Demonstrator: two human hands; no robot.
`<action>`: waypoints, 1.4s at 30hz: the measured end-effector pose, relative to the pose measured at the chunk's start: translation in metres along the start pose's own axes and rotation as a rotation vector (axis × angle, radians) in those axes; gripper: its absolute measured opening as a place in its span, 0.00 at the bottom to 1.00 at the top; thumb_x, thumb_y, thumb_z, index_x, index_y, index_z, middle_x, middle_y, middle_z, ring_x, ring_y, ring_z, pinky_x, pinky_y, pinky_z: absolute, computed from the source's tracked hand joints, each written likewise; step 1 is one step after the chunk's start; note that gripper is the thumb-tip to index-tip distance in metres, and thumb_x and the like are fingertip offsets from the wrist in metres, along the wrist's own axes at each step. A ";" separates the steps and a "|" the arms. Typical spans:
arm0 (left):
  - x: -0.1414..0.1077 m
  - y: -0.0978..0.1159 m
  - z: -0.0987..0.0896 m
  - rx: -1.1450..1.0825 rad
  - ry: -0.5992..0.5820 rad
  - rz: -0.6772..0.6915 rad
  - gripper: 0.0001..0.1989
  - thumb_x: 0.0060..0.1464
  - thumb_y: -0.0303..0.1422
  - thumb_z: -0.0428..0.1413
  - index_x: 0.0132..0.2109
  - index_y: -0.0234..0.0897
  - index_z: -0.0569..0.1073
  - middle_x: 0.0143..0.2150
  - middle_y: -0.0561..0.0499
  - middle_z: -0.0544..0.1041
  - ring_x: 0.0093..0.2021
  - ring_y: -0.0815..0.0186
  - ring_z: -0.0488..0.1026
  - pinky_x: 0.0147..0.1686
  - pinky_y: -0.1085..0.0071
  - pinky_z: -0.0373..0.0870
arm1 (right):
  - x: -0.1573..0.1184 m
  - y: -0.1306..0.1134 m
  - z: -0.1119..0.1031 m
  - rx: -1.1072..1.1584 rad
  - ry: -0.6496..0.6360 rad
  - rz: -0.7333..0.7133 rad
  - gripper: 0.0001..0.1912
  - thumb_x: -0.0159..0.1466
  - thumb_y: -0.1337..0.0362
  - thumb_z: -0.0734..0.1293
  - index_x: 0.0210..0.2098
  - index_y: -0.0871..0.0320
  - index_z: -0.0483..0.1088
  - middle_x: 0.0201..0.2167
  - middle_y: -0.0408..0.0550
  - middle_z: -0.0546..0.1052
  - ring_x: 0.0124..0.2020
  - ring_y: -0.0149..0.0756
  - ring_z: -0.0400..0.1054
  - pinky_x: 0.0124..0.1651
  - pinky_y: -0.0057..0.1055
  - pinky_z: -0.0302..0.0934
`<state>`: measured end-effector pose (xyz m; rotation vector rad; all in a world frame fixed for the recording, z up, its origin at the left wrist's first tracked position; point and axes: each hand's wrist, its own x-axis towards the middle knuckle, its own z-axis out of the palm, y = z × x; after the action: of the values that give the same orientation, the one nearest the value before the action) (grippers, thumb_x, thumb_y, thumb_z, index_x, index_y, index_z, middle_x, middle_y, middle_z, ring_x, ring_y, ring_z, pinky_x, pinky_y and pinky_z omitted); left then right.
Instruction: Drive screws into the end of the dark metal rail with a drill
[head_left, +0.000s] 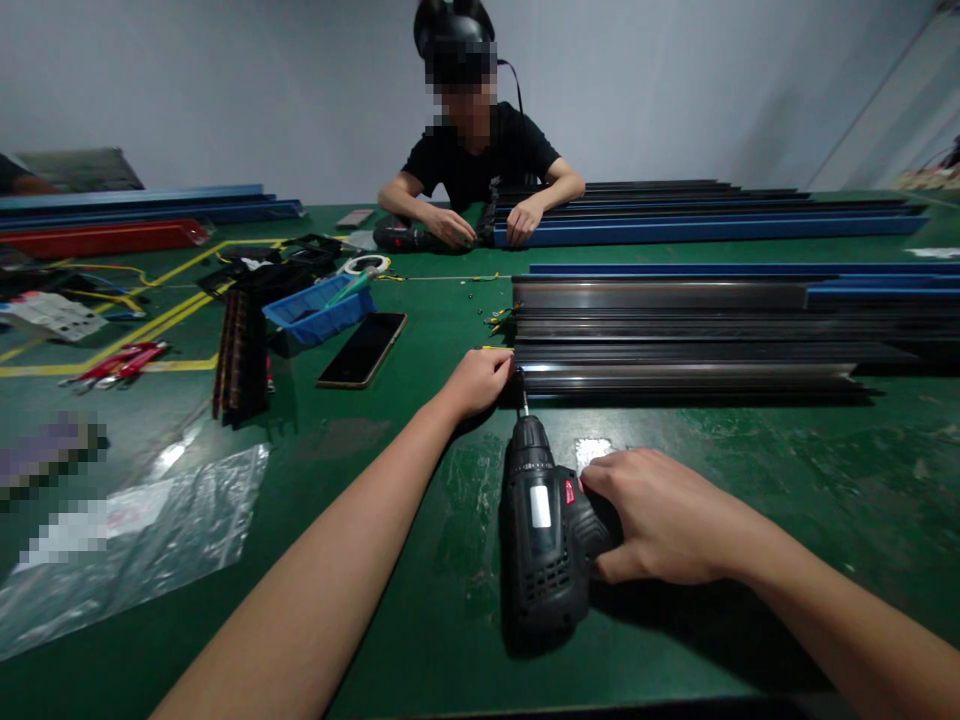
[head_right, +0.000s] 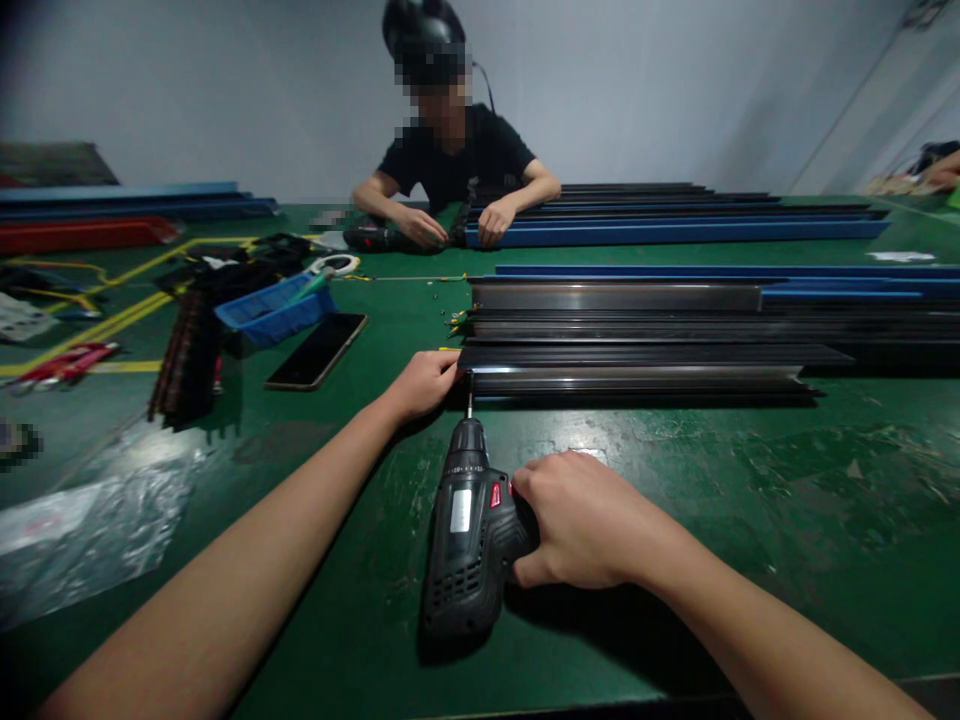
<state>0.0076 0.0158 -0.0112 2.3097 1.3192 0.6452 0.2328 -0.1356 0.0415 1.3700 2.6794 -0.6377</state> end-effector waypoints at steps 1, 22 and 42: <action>0.000 0.000 0.000 -0.001 0.000 0.002 0.18 0.60 0.32 0.45 0.31 0.32 0.77 0.32 0.46 0.80 0.32 0.64 0.71 0.35 0.71 0.61 | 0.000 0.000 0.000 0.000 -0.001 -0.001 0.17 0.51 0.52 0.73 0.32 0.58 0.70 0.31 0.49 0.76 0.29 0.38 0.66 0.30 0.32 0.49; 0.000 -0.002 0.001 0.013 0.001 0.005 0.18 0.60 0.33 0.45 0.32 0.32 0.78 0.33 0.45 0.81 0.33 0.63 0.72 0.35 0.71 0.62 | 0.000 -0.001 -0.001 0.015 -0.005 0.007 0.17 0.51 0.53 0.73 0.33 0.58 0.71 0.31 0.49 0.76 0.29 0.38 0.66 0.30 0.32 0.50; 0.000 0.000 0.000 0.016 0.004 0.001 0.19 0.60 0.33 0.45 0.32 0.32 0.78 0.31 0.47 0.80 0.32 0.64 0.72 0.35 0.72 0.62 | 0.000 -0.001 -0.002 -0.026 0.001 -0.008 0.17 0.52 0.52 0.73 0.32 0.58 0.71 0.31 0.50 0.77 0.28 0.39 0.68 0.30 0.33 0.50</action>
<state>0.0079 0.0162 -0.0112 2.3235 1.3297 0.6415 0.2323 -0.1358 0.0435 1.3550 2.6853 -0.6001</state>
